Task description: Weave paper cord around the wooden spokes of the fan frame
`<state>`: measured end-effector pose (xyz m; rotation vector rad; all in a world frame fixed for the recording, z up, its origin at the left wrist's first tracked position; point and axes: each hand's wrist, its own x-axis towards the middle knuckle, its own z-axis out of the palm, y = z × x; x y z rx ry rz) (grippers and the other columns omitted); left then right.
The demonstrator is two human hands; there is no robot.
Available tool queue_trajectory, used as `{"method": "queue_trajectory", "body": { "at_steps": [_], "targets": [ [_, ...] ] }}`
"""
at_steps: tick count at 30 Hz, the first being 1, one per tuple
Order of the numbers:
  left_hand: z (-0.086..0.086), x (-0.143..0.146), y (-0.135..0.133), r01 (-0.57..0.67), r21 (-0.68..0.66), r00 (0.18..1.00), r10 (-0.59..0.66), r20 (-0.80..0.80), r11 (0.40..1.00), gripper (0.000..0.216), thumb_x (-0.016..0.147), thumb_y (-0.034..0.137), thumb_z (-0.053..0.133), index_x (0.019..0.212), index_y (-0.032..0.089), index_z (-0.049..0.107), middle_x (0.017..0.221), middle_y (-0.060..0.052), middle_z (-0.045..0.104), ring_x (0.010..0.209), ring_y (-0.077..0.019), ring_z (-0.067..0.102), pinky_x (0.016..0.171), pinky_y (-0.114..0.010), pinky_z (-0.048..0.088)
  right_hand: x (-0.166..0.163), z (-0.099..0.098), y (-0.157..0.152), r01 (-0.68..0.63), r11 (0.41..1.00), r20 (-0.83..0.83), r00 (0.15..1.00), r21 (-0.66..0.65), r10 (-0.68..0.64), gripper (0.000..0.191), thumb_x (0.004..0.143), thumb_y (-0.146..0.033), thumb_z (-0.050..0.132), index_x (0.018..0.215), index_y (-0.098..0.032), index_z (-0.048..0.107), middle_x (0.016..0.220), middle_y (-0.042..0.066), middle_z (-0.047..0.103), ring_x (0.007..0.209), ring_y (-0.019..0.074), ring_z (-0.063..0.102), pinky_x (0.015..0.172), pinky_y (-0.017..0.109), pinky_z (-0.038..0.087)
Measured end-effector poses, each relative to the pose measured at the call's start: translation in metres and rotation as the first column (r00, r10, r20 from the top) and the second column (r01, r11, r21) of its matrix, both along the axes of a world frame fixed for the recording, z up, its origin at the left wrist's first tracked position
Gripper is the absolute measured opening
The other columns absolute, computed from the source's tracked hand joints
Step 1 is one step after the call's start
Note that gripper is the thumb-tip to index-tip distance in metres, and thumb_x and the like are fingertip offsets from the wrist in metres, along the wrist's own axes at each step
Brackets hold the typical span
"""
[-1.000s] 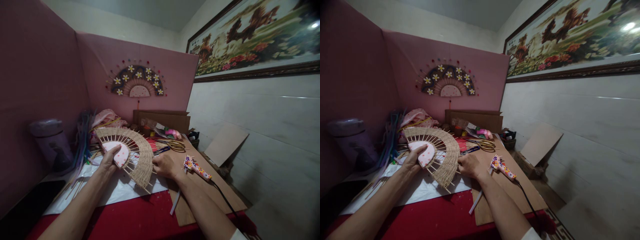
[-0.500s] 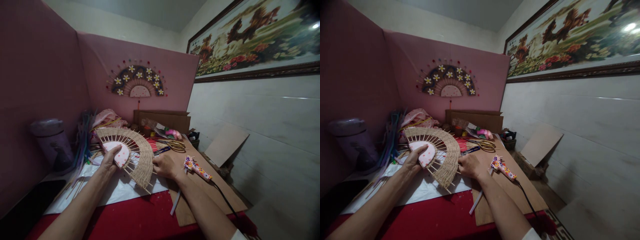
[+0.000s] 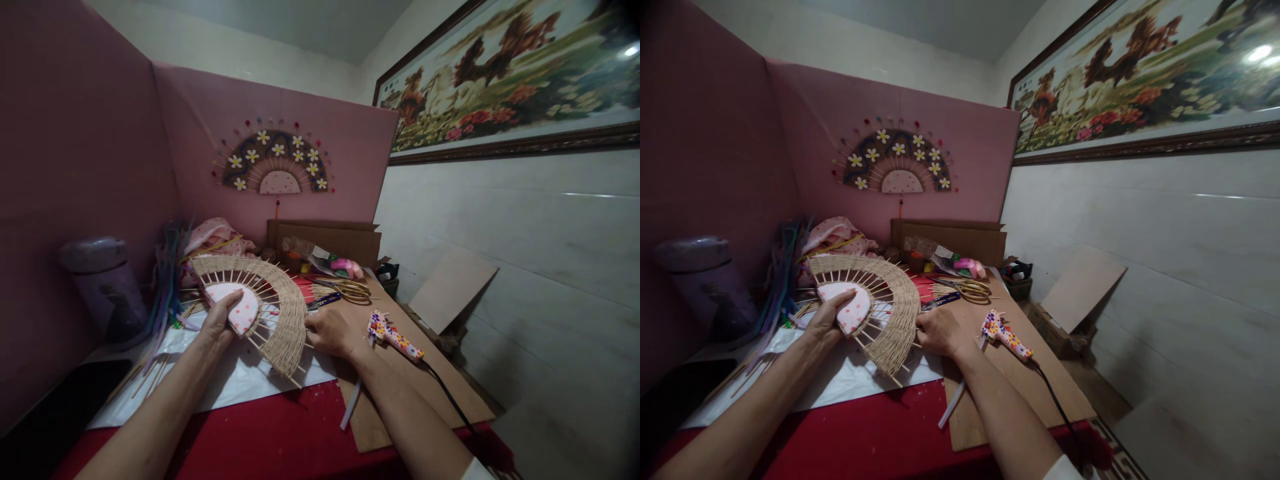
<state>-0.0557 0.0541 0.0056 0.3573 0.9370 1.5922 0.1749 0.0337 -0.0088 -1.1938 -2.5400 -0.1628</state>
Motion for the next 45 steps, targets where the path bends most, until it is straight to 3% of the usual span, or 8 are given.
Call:
{"method": "queue_trajectory", "body": {
  "at_steps": [15, 25, 45],
  "targets": [
    [-0.0010, 0.0000, -0.0007, 0.001, 0.024, 1.000, -0.002, 0.010, 1.000, 0.010, 0.070, 0.002, 0.058, 0.072, 0.011, 0.058, 0.060, -0.005, 0.065, 0.046, -0.0143, 0.060, 0.046, -0.025, 0.053, -0.0004, 0.0013, -0.0012, -0.002, 1.000, -0.010, 1.000, 0.021, 0.003, 0.013, 0.071, -0.019, 0.054, 0.065, -0.017, 0.066, 0.063, 0.003, 0.066, 0.052, 0.0091, 0.047, 0.051, 0.024, 0.020],
    [0.0002, 0.0007, -0.0003, -0.008, 0.000, 1.000, 0.008, 0.023, 1.000, 0.014, 0.070, 0.003, 0.058, 0.081, 0.011, 0.060, 0.061, -0.005, 0.064, 0.047, -0.0142, 0.061, 0.045, -0.023, 0.052, -0.0002, -0.0008, -0.0002, 0.002, 1.000, 0.010, 1.000, 0.023, -0.002, 0.014, 0.072, -0.021, 0.053, 0.068, -0.017, 0.066, 0.067, 0.004, 0.067, 0.055, 0.0102, 0.051, 0.053, 0.024, 0.023],
    [-0.0003, 0.0006, -0.0008, 0.002, 0.025, 1.000, -0.002, -0.002, 1.000, 0.009, 0.070, 0.002, 0.057, 0.071, 0.011, 0.058, 0.061, -0.006, 0.065, 0.047, -0.0153, 0.061, 0.047, -0.026, 0.053, 0.0003, -0.0008, -0.0006, -0.007, 1.000, 0.000, 1.000, 0.020, 0.007, 0.014, 0.072, -0.021, 0.053, 0.066, -0.017, 0.065, 0.066, 0.005, 0.067, 0.054, 0.0099, 0.050, 0.052, 0.024, 0.022]
  ]
}}
